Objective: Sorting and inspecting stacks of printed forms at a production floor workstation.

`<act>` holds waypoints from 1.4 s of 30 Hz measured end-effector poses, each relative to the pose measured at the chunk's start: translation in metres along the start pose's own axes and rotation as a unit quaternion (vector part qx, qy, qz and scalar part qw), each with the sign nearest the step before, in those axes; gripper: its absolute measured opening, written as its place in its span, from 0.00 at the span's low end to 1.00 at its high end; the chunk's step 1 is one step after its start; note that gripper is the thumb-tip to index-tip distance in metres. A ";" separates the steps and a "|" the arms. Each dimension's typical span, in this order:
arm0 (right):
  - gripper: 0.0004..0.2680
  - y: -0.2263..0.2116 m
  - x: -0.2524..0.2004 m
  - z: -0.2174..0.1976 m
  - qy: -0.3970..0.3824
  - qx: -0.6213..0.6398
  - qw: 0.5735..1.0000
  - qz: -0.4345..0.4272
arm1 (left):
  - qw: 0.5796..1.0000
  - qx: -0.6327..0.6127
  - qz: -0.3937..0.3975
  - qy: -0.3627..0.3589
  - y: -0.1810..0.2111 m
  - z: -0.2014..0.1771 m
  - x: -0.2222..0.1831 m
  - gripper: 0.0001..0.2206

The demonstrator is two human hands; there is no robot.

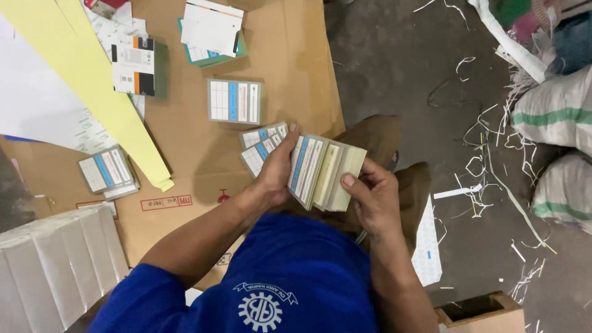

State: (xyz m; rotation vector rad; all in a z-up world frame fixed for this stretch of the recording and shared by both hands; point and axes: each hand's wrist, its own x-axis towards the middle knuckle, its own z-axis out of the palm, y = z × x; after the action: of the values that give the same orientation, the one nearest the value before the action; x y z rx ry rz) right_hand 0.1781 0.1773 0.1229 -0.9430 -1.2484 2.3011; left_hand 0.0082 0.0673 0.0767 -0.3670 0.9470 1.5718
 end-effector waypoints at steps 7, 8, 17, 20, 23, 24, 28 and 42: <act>0.13 0.005 -0.012 -0.006 -0.026 0.074 0.996 -0.031 | 0.995 -0.053 -0.057 -0.061 0.002 0.009 -0.010 0.28; 0.13 0.004 -0.013 -0.006 -0.021 0.081 0.996 -0.021 | 0.991 -0.081 -0.075 -0.078 0.003 0.010 -0.011 0.28; 0.13 0.017 -0.021 -0.030 -0.046 0.159 0.986 0.001 | 0.970 -0.119 -0.126 -0.172 -0.004 0.008 -0.011 0.28; 0.13 0.021 -0.021 -0.036 -0.059 0.162 0.985 -0.006 | 0.968 -0.116 -0.088 -0.203 -0.010 0.002 -0.007 0.26; 0.14 0.023 -0.020 -0.039 -0.082 0.173 0.981 -0.012 | 0.965 -0.133 -0.108 -0.199 -0.009 0.007 -0.009 0.26; 0.14 0.027 -0.020 -0.044 -0.080 0.173 0.982 -0.011 | 0.965 -0.134 -0.110 -0.199 -0.007 0.009 -0.011 0.26; 0.14 0.034 -0.020 -0.053 -0.091 0.191 0.977 -0.013 | 0.967 -0.116 -0.117 -0.194 -0.009 0.010 -0.007 0.25; 0.15 0.030 -0.023 -0.054 -0.094 0.198 0.975 -0.017 | 0.973 -0.085 -0.107 -0.186 -0.009 0.020 -0.011 0.25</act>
State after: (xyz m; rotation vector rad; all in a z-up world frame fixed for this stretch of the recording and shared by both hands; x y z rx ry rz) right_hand 0.2328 0.1797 0.0853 -0.5708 -0.8108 2.5252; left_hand 0.0247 0.0746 0.0932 -0.2703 0.4697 1.4600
